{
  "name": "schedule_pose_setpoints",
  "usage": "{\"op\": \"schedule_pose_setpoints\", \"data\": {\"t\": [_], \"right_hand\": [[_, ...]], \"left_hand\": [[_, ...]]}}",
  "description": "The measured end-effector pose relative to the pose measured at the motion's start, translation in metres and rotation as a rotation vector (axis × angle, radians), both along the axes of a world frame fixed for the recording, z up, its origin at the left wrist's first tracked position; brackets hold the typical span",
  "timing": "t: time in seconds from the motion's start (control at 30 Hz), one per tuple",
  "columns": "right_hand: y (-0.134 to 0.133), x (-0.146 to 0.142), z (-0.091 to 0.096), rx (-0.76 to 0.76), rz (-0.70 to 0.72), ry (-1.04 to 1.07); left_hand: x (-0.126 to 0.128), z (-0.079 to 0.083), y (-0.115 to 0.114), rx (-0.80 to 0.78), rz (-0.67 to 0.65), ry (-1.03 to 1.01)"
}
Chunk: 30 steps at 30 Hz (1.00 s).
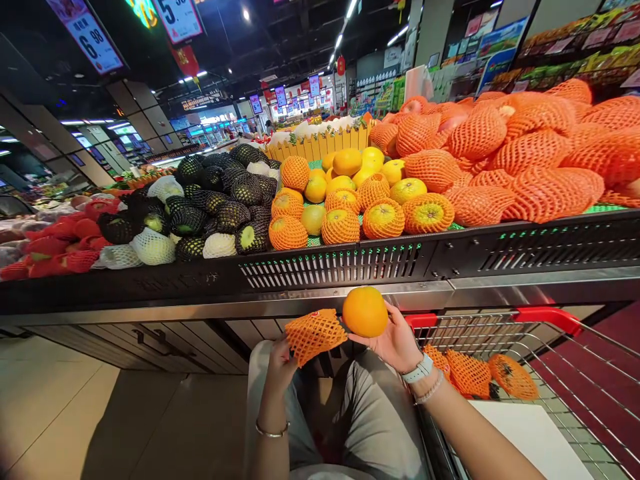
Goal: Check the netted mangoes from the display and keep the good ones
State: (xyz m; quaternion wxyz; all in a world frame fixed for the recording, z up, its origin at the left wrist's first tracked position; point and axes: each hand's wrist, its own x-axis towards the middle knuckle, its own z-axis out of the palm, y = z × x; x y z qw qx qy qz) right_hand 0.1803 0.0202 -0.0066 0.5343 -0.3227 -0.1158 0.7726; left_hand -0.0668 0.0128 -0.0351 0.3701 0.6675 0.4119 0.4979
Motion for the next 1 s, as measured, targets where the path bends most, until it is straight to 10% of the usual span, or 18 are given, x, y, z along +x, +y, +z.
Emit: {"op": "schedule_pose_setpoints", "data": {"t": [0.57, 1.0], "right_hand": [[0.012, 0.005, -0.019, 0.516, 0.255, -0.883], [0.007, -0.002, -0.027, 0.510, 0.381, -0.580]], "left_hand": [[-0.001, 0.007, -0.003, 0.086, -0.280, 0.405], [0.008, 0.013, -0.010, 0.040, -0.283, 0.392]]}}
